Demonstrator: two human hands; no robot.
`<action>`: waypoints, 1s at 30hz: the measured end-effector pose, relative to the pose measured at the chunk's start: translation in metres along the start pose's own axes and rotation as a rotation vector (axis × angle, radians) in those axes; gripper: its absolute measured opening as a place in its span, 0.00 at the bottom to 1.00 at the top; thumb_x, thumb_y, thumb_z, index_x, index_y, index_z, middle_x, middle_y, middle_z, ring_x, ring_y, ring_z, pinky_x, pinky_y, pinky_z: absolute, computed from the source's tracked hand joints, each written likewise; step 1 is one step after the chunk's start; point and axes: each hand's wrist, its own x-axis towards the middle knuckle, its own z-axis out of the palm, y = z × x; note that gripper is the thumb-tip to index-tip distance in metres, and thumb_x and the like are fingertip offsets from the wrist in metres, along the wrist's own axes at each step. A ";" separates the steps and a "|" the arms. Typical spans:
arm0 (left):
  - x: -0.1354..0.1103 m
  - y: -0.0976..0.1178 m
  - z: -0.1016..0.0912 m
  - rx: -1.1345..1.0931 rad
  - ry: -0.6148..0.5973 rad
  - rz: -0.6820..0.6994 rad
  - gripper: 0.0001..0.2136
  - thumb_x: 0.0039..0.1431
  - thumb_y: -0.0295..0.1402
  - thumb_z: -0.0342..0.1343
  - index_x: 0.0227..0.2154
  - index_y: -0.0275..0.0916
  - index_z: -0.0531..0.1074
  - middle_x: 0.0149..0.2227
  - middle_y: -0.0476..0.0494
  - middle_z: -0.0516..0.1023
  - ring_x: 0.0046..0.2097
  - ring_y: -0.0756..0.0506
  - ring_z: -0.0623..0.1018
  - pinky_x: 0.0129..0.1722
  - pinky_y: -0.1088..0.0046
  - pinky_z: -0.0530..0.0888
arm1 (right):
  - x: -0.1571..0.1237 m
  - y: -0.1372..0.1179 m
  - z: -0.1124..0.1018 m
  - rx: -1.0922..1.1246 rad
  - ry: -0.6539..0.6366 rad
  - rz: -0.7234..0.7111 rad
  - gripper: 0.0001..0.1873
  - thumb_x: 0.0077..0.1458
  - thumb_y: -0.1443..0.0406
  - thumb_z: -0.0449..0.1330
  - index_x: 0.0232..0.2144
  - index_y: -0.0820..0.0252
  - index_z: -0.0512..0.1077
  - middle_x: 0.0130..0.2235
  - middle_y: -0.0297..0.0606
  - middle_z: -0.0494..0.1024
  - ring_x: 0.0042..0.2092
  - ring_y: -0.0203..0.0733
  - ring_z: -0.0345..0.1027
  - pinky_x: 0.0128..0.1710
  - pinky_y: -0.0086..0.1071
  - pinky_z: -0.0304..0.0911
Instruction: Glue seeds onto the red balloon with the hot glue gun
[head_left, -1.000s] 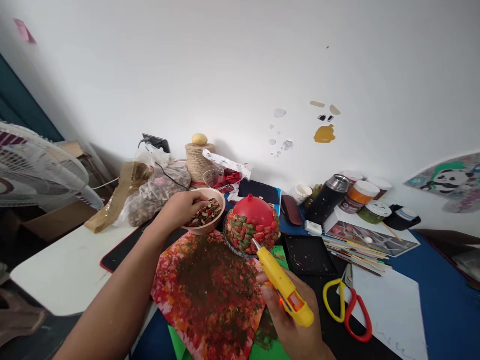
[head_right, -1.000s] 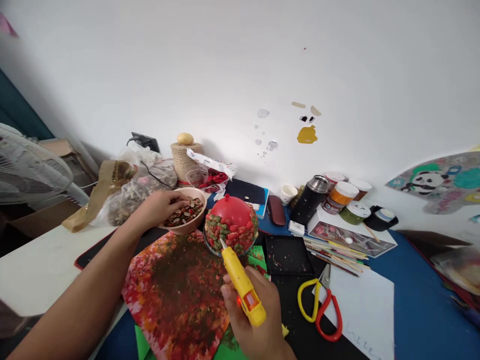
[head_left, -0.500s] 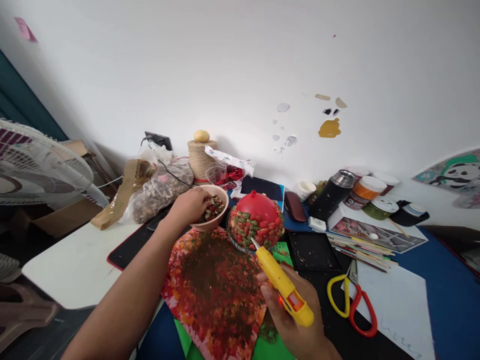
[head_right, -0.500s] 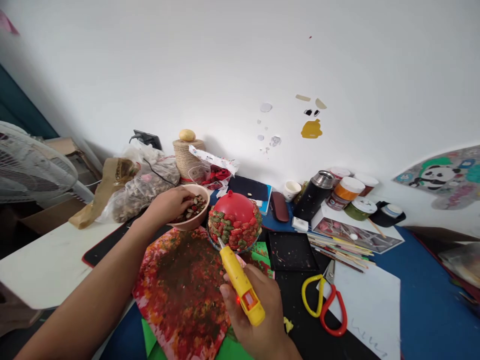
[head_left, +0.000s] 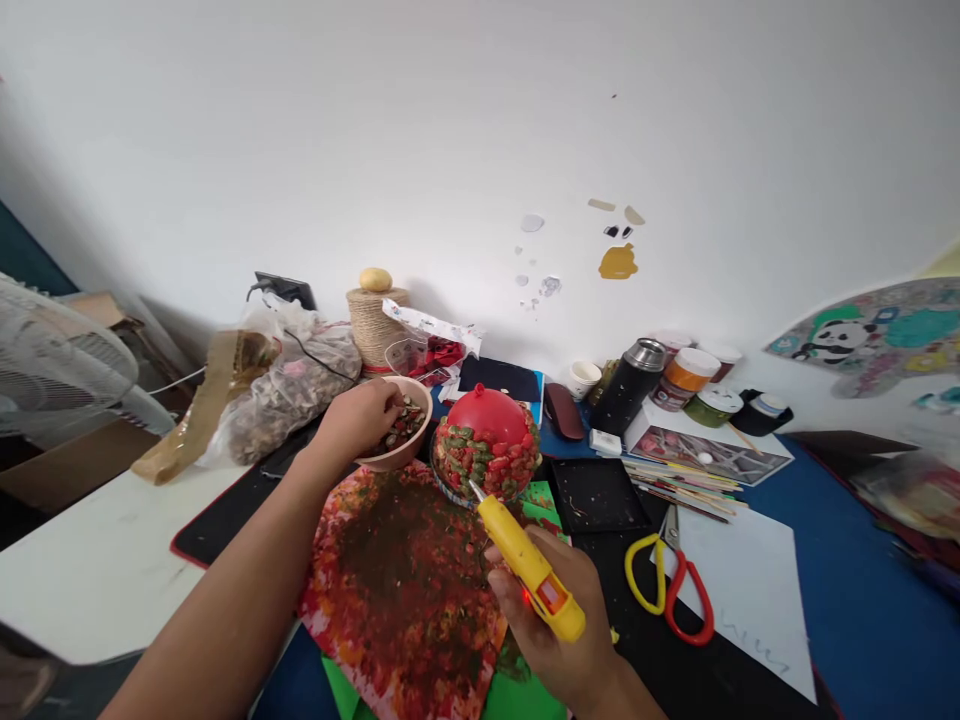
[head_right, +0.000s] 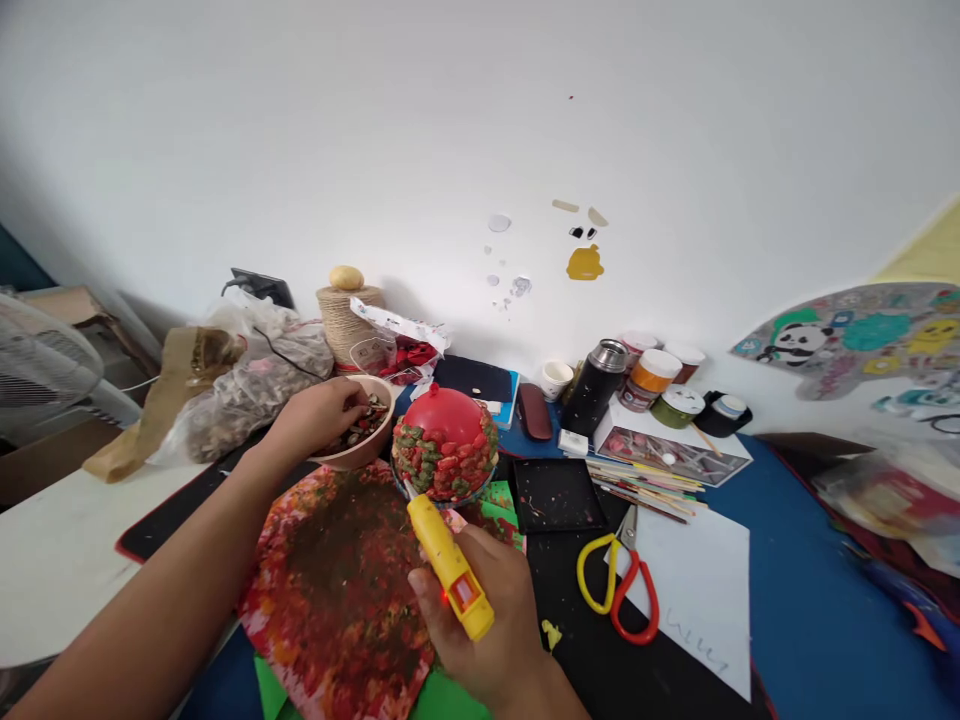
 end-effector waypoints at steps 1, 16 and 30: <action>0.000 0.001 -0.002 -0.005 0.011 -0.010 0.12 0.69 0.37 0.51 0.38 0.41 0.80 0.43 0.34 0.86 0.42 0.35 0.84 0.38 0.64 0.72 | 0.000 0.001 0.000 0.001 0.005 0.004 0.12 0.76 0.58 0.59 0.41 0.55 0.79 0.30 0.36 0.82 0.29 0.43 0.79 0.30 0.33 0.73; -0.019 0.025 -0.019 -0.465 0.298 -0.068 0.12 0.58 0.45 0.56 0.37 0.43 0.76 0.30 0.47 0.82 0.32 0.42 0.79 0.33 0.70 0.73 | 0.005 -0.001 -0.002 0.022 0.057 0.037 0.17 0.78 0.54 0.57 0.40 0.56 0.80 0.30 0.39 0.83 0.31 0.44 0.80 0.33 0.35 0.75; -0.031 0.043 -0.022 -0.543 0.378 0.224 0.14 0.67 0.39 0.54 0.45 0.44 0.82 0.42 0.42 0.88 0.43 0.41 0.85 0.48 0.64 0.79 | 0.003 -0.001 0.002 -0.061 -0.016 0.036 0.21 0.78 0.52 0.53 0.40 0.56 0.78 0.28 0.38 0.80 0.26 0.43 0.75 0.26 0.34 0.69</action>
